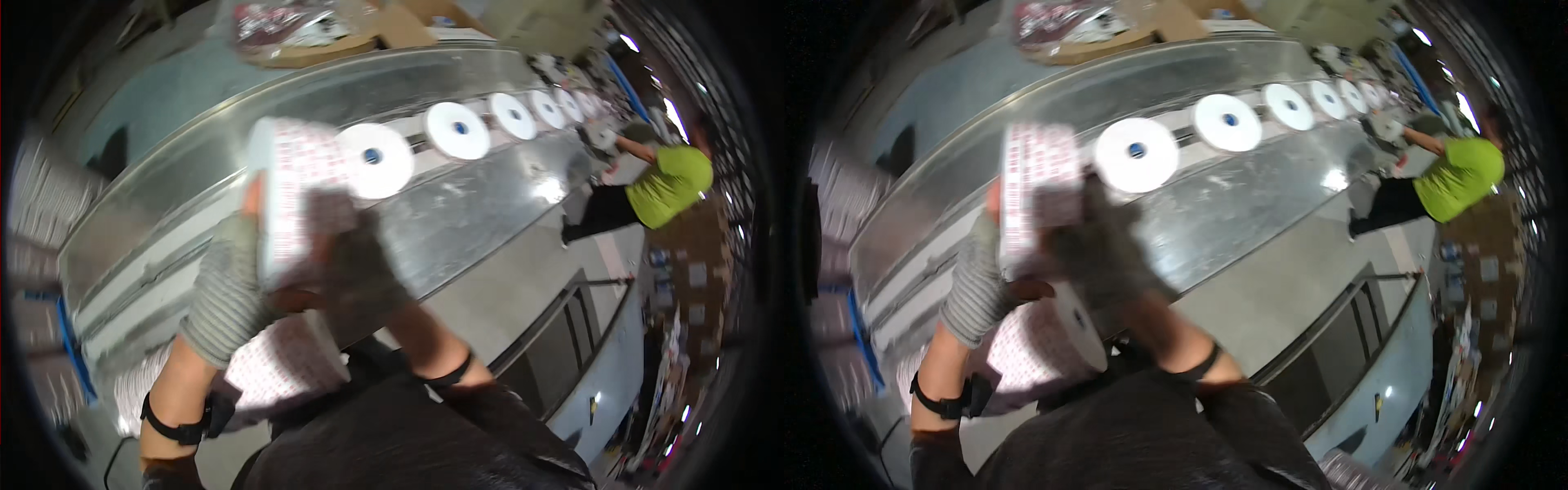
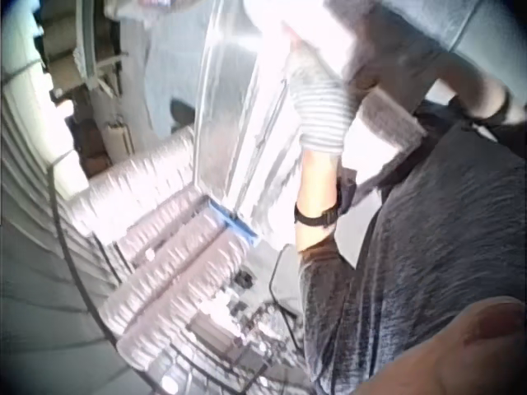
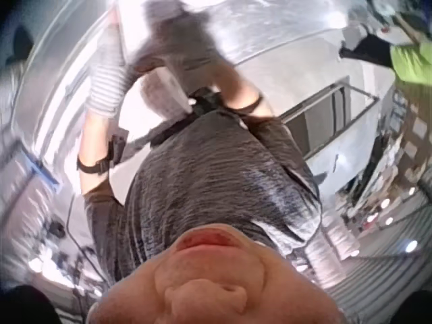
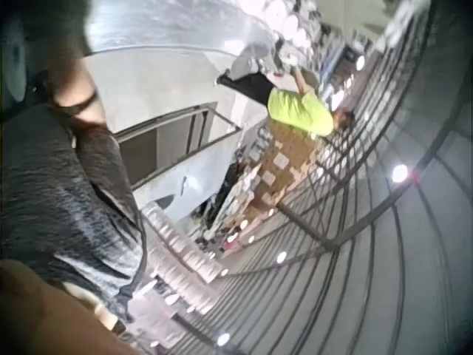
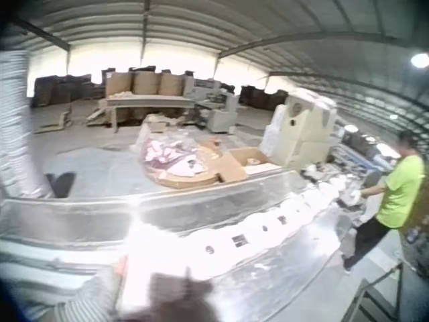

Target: Manually sort and arrange white circular rolls on a metal conveyor belt surface.

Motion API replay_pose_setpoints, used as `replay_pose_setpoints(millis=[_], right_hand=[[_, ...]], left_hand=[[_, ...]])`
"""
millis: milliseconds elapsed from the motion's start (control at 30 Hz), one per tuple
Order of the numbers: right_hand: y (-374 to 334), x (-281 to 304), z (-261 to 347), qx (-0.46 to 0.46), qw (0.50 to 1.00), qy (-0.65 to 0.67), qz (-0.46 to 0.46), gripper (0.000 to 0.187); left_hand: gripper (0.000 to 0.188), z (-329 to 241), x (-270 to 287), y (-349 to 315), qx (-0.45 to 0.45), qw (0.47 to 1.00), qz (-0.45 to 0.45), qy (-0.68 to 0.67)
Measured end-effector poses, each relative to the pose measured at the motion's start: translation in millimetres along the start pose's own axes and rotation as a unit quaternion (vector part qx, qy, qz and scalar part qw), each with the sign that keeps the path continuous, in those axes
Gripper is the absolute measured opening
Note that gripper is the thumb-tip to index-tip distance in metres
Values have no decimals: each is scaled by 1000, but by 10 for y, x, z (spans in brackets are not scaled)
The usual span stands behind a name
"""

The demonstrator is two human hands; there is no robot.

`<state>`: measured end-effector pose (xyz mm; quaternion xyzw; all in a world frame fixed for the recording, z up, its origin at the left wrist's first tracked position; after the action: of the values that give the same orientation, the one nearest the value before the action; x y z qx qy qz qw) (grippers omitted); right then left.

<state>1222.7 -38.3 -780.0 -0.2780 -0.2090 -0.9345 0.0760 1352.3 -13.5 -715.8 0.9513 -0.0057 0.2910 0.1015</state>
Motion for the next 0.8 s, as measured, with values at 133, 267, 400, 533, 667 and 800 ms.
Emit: replay_pose_setpoints(millis=[133, 267, 400, 533, 667, 800], right_hand=[[208, -679, -233, -14, 957, 283, -61, 43], [219, -625, -76, 224, 963, 98, -110, 70], [536, -920, -739, -157, 979, 65, 112, 93], [640, -1108, -1314, -38, 949, -290, 116, 98], [536, -1010, -1114, -46, 962, -250, 105, 88], [-270, -952, -1090, 122, 939, -320, 35, 68]], left_hand=[[99, 423, -76, 112, 9, 989, -27, -147], [109, 1255, 123, -52, 205, 942, 2, -266], [118, 2119, 237, 16, 65, 989, 119, 56], [129, 2813, -256, -224, -3, 826, 359, 435], [117, 2901, -163, -274, 38, 857, 332, 392], [98, 2573, -54, -305, -79, 855, 324, 396]])
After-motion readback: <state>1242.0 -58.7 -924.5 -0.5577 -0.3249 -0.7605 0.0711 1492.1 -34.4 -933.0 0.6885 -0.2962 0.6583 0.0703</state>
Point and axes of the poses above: each hand's wrist, its own y-axis towards the middle knuckle, its own x-axis out of the back of the hand, z = x × y, the point moved 10 cm from there along y, towards the middle knuckle, and after that the axes turned 9 degrees about -z, right-handed, at the moved point
